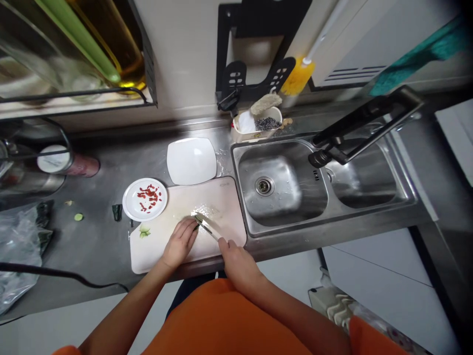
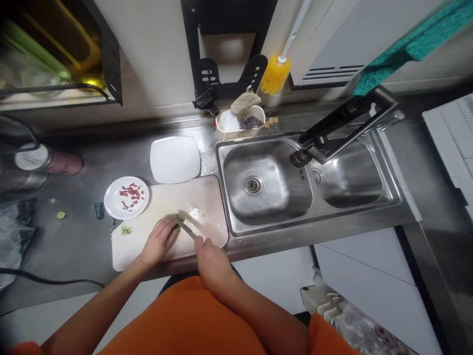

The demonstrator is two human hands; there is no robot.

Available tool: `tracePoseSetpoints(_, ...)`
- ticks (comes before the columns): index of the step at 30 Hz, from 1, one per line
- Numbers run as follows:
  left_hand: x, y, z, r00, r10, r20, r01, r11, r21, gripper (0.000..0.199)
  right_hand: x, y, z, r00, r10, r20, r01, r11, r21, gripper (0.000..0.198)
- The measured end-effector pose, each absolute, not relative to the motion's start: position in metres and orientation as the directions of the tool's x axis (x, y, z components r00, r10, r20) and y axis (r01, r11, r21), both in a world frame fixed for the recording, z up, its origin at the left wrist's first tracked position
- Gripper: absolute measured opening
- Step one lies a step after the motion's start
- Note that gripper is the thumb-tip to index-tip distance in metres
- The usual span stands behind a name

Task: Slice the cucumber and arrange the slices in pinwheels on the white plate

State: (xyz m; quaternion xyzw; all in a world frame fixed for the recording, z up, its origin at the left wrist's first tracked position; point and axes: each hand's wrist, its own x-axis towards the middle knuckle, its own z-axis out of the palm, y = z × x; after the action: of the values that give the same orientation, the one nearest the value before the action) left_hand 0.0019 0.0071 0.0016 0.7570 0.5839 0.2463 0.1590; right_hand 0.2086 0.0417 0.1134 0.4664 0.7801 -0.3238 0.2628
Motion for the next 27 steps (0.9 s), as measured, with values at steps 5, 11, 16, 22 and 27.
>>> tracePoseSetpoints(5, 0.002, 0.007, 0.0, 0.197, 0.963, 0.185, 0.803, -0.266, 0.533, 0.03, 0.211, 0.041, 0.114, -0.417, 0.56, -0.716, 0.902, 0.354, -0.248, 0.034)
tracePoseSetpoints(11, 0.001, 0.007, 0.0, 0.196, 0.966, 0.169, 0.799, -0.257, 0.544, 0.031, 0.209, 0.045, 0.118, -0.423, 0.537, -0.73, 0.899, 0.353, -0.261, 0.037)
tracePoseSetpoints(16, 0.001, 0.008, 0.002, 0.201, 0.967, 0.159, 0.794, -0.256, 0.551, 0.03, 0.207, 0.048, 0.12, -0.413, 0.528, -0.742, 0.902, 0.348, -0.254, 0.032)
tracePoseSetpoints(22, 0.001, 0.009, 0.003, 0.202, 0.966, 0.162, 0.792, -0.258, 0.553, 0.031, 0.206, 0.051, 0.118, -0.42, 0.528, -0.738, 0.9, 0.349, -0.262, 0.031)
tracePoseSetpoints(27, 0.001, 0.01, 0.004, 0.206, 0.965, 0.161, 0.796, -0.261, 0.546, 0.031, 0.202, 0.054, 0.115, -0.426, 0.519, -0.741, 0.898, 0.341, -0.278, 0.034)
